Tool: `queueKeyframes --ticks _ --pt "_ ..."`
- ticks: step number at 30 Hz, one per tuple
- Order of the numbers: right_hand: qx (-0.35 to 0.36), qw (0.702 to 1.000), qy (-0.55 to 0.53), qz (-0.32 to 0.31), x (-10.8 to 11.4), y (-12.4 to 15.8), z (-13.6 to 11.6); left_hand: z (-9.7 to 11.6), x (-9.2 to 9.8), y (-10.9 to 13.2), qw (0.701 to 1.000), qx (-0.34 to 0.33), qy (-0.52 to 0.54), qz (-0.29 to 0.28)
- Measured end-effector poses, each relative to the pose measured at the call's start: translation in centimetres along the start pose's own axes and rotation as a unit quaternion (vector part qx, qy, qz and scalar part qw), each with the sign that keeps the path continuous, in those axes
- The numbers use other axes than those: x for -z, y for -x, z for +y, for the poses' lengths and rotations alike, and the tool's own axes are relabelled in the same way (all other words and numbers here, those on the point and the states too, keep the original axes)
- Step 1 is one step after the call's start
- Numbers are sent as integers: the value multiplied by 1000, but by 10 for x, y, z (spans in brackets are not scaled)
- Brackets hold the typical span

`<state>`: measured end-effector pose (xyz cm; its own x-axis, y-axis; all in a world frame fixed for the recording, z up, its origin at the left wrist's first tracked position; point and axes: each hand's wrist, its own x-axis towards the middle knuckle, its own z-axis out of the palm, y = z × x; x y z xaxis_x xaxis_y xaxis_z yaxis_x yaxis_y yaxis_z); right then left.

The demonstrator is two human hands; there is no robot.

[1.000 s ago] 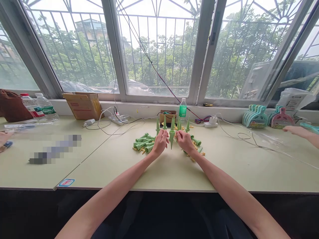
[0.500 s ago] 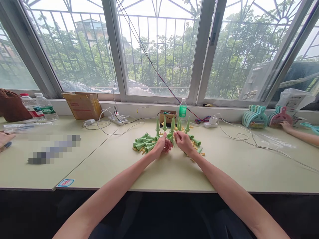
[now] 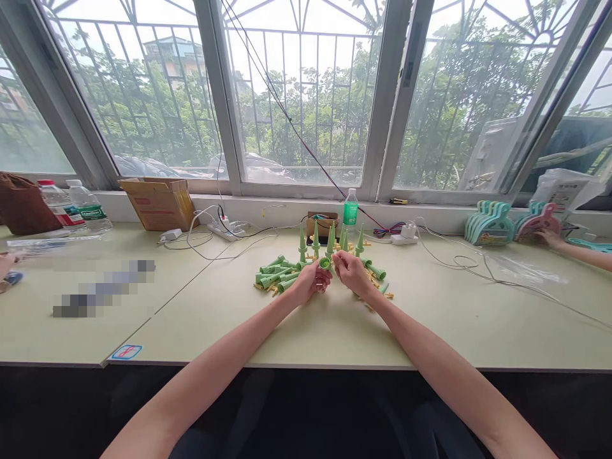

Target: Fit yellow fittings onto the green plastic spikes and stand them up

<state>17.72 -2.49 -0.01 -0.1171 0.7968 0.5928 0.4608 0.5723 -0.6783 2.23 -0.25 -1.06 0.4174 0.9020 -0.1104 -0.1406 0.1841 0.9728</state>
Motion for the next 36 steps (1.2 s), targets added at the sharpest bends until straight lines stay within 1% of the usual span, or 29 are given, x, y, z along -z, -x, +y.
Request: queueKeyframes --ticks 5,15,18,20,23,26,30,36 --pt "-6 1000 -12 -3 1 0 -2 1 0 2 1000 -10 11 -9" --pt "-5 1000 -14 -12 3 -1 -3 8 -5 10 999 -30 -1 -13" --pt "-6 1000 -4 -12 3 -2 -2 7 -5 11 997 -64 -36 -13" --pt "-4 1000 10 -6 3 -2 0 5 -4 10 990 -109 -89 -2" --pt "1 1000 29 3 3 -3 2 4 -4 11 966 -185 -178 21" --pt "-1 999 35 2 3 -4 3 4 -4 11 945 -232 -227 46" --pt "-10 999 36 -2 3 -4 3 5 -5 11 937 -250 -234 66" --pt "-17 999 48 3 -2 -4 6 5 -8 10 941 -241 -219 89"
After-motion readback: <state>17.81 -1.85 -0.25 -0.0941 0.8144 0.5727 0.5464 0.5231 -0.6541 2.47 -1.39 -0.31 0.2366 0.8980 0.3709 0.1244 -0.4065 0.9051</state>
